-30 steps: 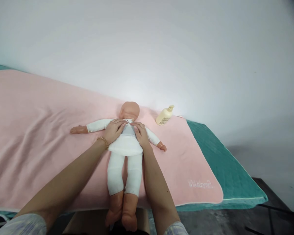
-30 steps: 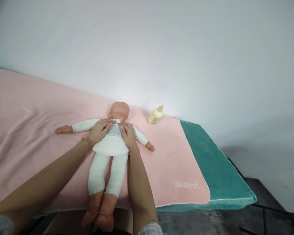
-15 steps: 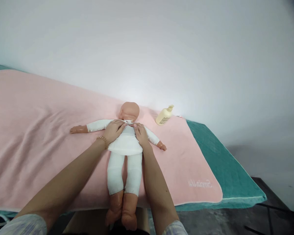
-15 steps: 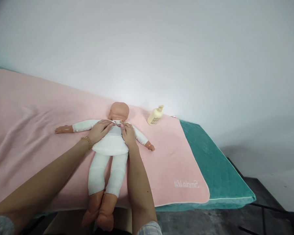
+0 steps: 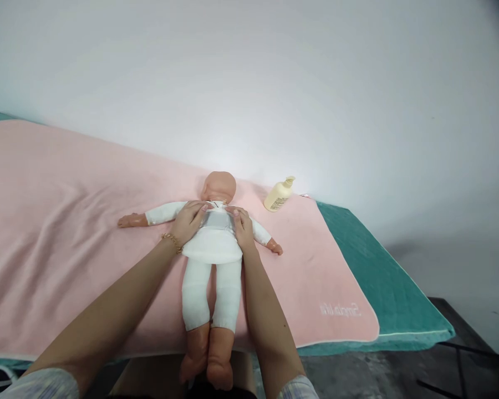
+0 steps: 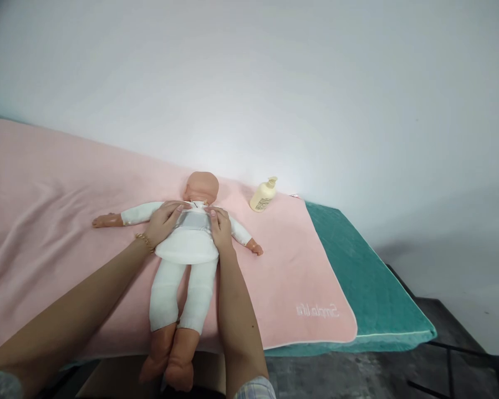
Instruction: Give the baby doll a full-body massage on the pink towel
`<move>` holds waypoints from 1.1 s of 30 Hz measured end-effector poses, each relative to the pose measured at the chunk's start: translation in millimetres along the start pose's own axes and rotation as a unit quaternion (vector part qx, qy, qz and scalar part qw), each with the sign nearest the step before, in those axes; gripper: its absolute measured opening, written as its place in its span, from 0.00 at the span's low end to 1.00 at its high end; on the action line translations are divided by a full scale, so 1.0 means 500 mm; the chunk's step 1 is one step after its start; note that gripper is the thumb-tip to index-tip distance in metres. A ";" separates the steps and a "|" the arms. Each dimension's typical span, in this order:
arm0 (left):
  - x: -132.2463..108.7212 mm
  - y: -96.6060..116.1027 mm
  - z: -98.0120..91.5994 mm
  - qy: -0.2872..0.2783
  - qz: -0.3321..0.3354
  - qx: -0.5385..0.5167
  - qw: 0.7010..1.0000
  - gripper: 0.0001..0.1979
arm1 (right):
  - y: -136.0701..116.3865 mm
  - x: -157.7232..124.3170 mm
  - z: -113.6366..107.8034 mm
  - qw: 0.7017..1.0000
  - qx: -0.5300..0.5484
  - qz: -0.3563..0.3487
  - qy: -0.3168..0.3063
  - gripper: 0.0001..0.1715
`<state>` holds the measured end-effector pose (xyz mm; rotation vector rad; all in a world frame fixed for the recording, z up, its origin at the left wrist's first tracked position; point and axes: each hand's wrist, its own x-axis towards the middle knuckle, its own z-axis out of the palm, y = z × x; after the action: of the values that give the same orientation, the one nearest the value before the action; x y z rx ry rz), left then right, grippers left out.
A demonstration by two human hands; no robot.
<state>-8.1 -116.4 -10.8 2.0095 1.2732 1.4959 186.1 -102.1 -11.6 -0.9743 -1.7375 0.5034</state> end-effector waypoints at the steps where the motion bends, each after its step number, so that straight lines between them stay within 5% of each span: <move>1: -0.003 0.004 -0.003 0.011 -0.005 -0.005 1.000 0.20 | -0.002 -0.001 -0.004 1.000 0.005 0.000 0.017 0.26; 9: -0.035 0.049 -0.021 0.078 0.001 -0.039 0.996 0.20 | -0.044 -0.041 -0.023 0.992 0.039 0.005 0.117 0.24; 13: -0.056 0.080 -0.024 0.034 0.082 -0.086 0.992 0.20 | -0.077 -0.093 -0.014 0.989 0.066 0.014 0.130 0.23; 24: -0.130 0.110 -0.040 -0.052 0.129 -0.122 0.983 0.19 | -0.111 -0.162 -0.030 0.994 0.046 -0.089 0.039 0.22; 33: -0.125 0.090 -0.028 -0.123 0.090 -0.067 0.986 0.20 | -0.104 -0.154 -0.024 0.998 0.044 0.003 -0.034 0.23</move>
<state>-3.2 -194.6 -10.9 2.1854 0.8897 1.3185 188.5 -195.5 -13.9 -0.9085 -1.7587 0.6178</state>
